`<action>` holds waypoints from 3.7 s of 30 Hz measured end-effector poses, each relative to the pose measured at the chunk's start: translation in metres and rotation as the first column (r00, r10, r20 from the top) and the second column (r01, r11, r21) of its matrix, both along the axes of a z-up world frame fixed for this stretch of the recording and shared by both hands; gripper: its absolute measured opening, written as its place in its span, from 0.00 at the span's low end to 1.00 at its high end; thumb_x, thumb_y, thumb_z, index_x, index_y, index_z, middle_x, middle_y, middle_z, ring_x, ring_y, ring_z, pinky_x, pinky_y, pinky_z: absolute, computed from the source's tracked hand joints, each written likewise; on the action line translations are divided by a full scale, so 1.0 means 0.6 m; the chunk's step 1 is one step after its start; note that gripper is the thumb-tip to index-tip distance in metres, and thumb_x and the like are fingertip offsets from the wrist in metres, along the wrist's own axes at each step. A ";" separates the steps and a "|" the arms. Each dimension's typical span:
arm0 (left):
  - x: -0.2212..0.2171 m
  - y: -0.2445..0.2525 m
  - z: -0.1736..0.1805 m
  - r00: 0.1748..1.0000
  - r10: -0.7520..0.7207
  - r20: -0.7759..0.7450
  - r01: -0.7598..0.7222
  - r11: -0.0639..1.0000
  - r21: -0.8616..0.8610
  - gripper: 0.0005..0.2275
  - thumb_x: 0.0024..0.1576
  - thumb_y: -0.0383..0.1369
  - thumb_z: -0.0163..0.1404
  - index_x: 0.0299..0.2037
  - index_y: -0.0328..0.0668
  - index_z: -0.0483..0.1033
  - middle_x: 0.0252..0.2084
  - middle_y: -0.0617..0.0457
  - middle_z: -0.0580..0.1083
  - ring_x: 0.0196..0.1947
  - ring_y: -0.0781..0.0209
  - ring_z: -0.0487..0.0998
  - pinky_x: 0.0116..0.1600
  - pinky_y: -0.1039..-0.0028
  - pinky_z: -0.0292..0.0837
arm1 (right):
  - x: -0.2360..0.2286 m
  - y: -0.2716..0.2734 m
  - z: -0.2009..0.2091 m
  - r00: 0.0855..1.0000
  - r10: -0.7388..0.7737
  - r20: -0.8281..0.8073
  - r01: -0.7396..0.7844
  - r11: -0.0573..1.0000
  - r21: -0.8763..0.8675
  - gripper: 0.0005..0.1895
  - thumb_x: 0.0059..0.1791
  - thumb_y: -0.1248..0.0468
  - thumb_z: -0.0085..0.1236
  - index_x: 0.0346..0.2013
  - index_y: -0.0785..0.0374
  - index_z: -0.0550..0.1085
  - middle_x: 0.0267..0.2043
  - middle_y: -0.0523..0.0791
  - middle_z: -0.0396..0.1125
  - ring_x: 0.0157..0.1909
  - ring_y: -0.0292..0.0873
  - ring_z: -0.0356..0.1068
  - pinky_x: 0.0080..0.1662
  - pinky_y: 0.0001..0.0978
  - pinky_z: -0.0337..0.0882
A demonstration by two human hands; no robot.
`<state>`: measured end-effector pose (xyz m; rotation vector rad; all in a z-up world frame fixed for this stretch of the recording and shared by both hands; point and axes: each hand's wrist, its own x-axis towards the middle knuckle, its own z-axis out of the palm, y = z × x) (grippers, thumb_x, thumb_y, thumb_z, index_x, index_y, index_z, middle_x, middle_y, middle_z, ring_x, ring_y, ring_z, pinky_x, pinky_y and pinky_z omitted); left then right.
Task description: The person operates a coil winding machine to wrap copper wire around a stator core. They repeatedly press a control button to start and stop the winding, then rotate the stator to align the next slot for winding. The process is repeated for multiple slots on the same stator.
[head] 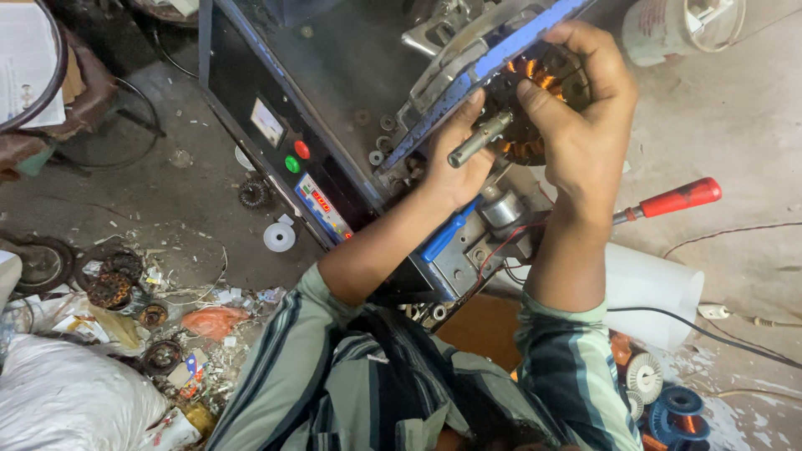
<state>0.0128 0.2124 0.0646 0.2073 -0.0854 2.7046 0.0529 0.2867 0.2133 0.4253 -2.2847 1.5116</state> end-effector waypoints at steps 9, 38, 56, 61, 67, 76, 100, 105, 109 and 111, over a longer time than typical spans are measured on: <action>-0.028 0.032 -0.037 0.999 -0.040 -0.017 0.041 0.992 0.119 0.15 0.67 0.35 0.52 0.60 0.37 0.73 0.57 0.49 0.75 0.59 0.55 0.75 0.68 0.60 0.66 | 0.002 -0.021 0.017 0.997 -0.075 0.027 0.075 0.997 0.011 0.21 0.49 0.80 0.58 0.55 0.67 0.69 0.54 0.42 0.69 0.58 0.36 0.70 0.65 0.30 0.71; -0.067 0.102 -0.132 0.979 -0.193 0.064 0.192 0.981 0.031 0.12 0.64 0.33 0.57 0.55 0.39 0.75 0.52 0.49 0.77 0.53 0.56 0.77 0.59 0.67 0.73 | 0.003 -0.030 0.021 0.988 -0.141 0.060 0.141 0.990 -0.007 0.20 0.50 0.81 0.59 0.55 0.66 0.70 0.49 0.42 0.70 0.48 0.34 0.70 0.56 0.24 0.71; -0.045 0.056 -0.075 0.987 -0.158 -0.025 0.159 0.984 0.081 0.23 0.57 0.39 0.63 0.61 0.41 0.72 0.57 0.49 0.74 0.58 0.53 0.74 0.67 0.58 0.67 | 0.003 -0.030 0.024 0.993 -0.098 0.060 0.100 0.995 -0.020 0.20 0.50 0.81 0.59 0.55 0.67 0.70 0.51 0.42 0.71 0.52 0.35 0.72 0.58 0.26 0.72; -0.042 0.052 -0.075 0.993 -0.120 -0.021 0.122 0.990 0.065 0.23 0.57 0.39 0.64 0.60 0.42 0.73 0.56 0.51 0.74 0.58 0.55 0.73 0.66 0.60 0.67 | 0.002 -0.030 0.024 0.998 -0.037 0.043 0.039 0.999 -0.030 0.19 0.54 0.82 0.59 0.57 0.68 0.70 0.52 0.44 0.71 0.53 0.37 0.73 0.60 0.27 0.72; -0.041 0.047 -0.068 0.991 -0.130 -0.011 0.130 0.989 0.067 0.21 0.60 0.37 0.62 0.61 0.42 0.73 0.57 0.51 0.73 0.58 0.56 0.72 0.67 0.61 0.66 | 0.002 -0.024 0.019 0.997 -0.066 0.041 0.067 0.998 -0.017 0.20 0.52 0.82 0.59 0.56 0.68 0.70 0.53 0.44 0.70 0.56 0.37 0.72 0.63 0.29 0.72; -0.033 0.049 -0.060 1.000 -0.007 0.006 0.006 0.992 0.123 0.16 0.65 0.34 0.55 0.60 0.38 0.73 0.57 0.49 0.76 0.58 0.56 0.75 0.66 0.61 0.67 | 0.001 -0.001 0.002 0.999 -0.041 0.020 0.041 0.999 0.005 0.19 0.54 0.82 0.61 0.57 0.69 0.70 0.53 0.43 0.70 0.55 0.36 0.71 0.62 0.27 0.71; -0.095 0.148 -0.150 0.998 -0.039 -0.051 0.050 0.970 0.236 0.12 0.71 0.38 0.51 0.53 0.36 0.77 0.54 0.50 0.79 0.55 0.56 0.78 0.64 0.64 0.69 | 0.000 -0.015 0.007 0.987 -0.154 0.037 0.154 0.988 0.014 0.19 0.50 0.82 0.60 0.54 0.68 0.71 0.48 0.44 0.70 0.47 0.35 0.70 0.55 0.26 0.72; -0.089 0.120 -0.115 0.997 -0.029 -0.065 0.040 0.985 0.168 0.11 0.69 0.35 0.53 0.55 0.37 0.76 0.55 0.52 0.78 0.55 0.58 0.78 0.64 0.64 0.69 | -0.003 -0.023 0.013 0.992 -0.116 0.040 0.117 0.993 -0.028 0.22 0.50 0.81 0.60 0.57 0.67 0.70 0.49 0.43 0.70 0.48 0.34 0.71 0.55 0.25 0.72; -0.077 0.115 -0.103 0.994 -0.104 -0.041 0.110 0.980 0.166 0.10 0.69 0.33 0.54 0.56 0.36 0.75 0.54 0.51 0.78 0.55 0.58 0.78 0.64 0.66 0.69 | 0.002 -0.025 0.015 0.986 -0.158 0.047 0.159 0.987 -0.007 0.21 0.51 0.80 0.60 0.57 0.67 0.71 0.50 0.43 0.70 0.49 0.35 0.70 0.57 0.27 0.73; -0.076 0.115 -0.101 0.995 -0.091 -0.027 0.094 0.981 0.169 0.11 0.69 0.33 0.55 0.56 0.36 0.75 0.54 0.51 0.78 0.55 0.58 0.78 0.65 0.67 0.70 | 0.001 -0.025 0.015 0.989 -0.138 0.046 0.140 0.989 -0.039 0.23 0.50 0.82 0.60 0.58 0.67 0.71 0.49 0.44 0.70 0.48 0.35 0.71 0.56 0.26 0.73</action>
